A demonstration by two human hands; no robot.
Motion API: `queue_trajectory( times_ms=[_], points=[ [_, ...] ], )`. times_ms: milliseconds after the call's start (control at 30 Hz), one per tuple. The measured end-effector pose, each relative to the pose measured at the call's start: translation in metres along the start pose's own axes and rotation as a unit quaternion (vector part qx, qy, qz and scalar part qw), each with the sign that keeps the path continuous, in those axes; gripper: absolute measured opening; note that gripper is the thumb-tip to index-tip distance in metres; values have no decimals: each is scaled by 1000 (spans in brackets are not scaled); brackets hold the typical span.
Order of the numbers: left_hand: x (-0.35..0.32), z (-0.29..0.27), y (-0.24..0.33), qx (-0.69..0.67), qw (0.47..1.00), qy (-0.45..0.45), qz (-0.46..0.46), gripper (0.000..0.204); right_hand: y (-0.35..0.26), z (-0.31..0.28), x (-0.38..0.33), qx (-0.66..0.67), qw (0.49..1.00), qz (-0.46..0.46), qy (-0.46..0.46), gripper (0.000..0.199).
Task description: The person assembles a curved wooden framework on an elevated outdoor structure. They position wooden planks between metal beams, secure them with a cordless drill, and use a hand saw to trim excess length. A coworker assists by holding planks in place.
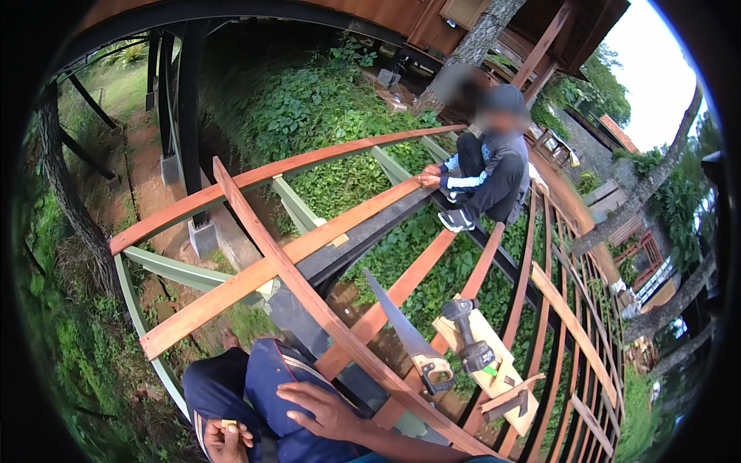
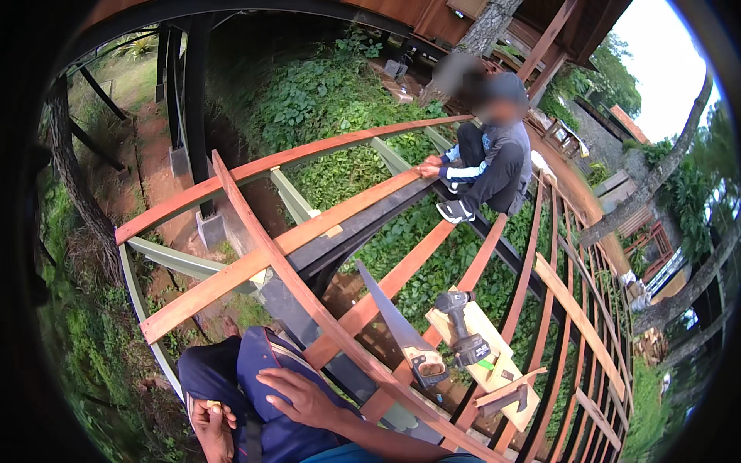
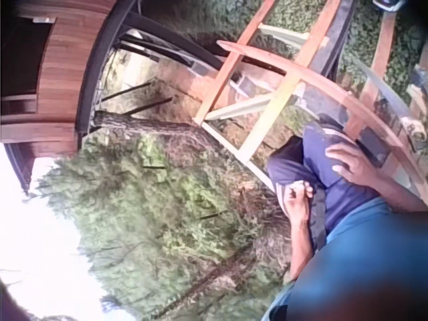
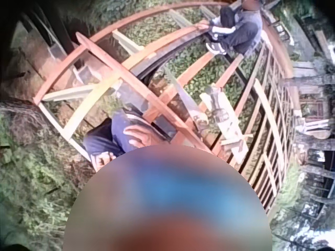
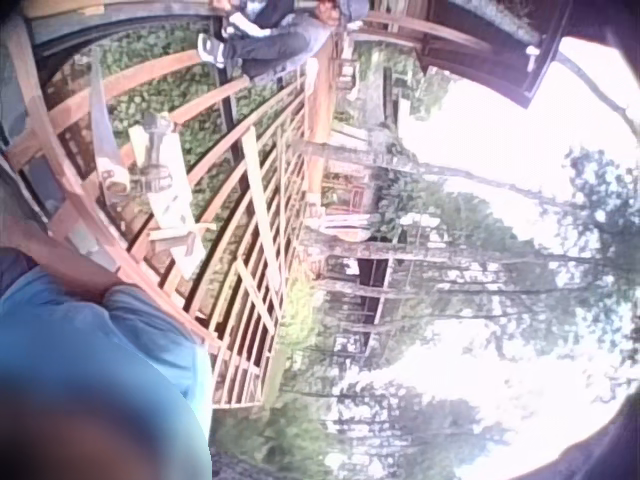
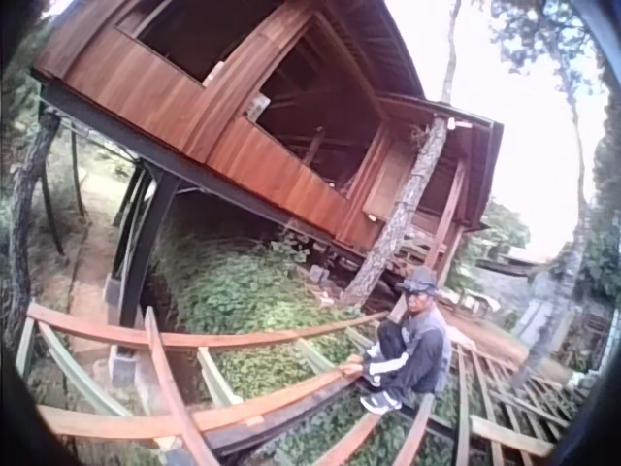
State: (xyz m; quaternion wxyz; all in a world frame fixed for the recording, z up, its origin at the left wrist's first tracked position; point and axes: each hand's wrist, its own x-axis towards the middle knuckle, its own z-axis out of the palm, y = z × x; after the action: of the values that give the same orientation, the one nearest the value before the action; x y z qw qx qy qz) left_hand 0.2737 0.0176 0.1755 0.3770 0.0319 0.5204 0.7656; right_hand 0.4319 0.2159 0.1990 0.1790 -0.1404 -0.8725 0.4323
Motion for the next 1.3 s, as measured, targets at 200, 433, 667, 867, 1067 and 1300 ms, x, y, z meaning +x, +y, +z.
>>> queue_trajectory(
  times_ms=[200, 433, 667, 867, 1067, 1300],
  points=[
    [1, -23, 28, 56, 993, 95, 49, 8, 10, 112, 65, -33, 980, 19, -194, 51],
    [64, -117, 10, 140, 961, 238, 31, 23, 39, 123, 90, -7, 971, 93, -220, 48],
    [177, -202, -64, 178, 939, 258, 143, 26, 42, 131, 96, -19, 976, 105, -191, 45],
    [195, -174, -66, 85, 931, 304, 184, 29, 40, 130, 102, -7, 970, 142, -195, 40],
    [203, -158, -49, 146, 912, 343, 171, 26, 39, 134, 103, 2, 975, 130, -180, 37],
    [209, -163, -42, 332, 864, 323, 197, 19, 35, 128, 102, -7, 981, 99, -168, 36]
  ],
)
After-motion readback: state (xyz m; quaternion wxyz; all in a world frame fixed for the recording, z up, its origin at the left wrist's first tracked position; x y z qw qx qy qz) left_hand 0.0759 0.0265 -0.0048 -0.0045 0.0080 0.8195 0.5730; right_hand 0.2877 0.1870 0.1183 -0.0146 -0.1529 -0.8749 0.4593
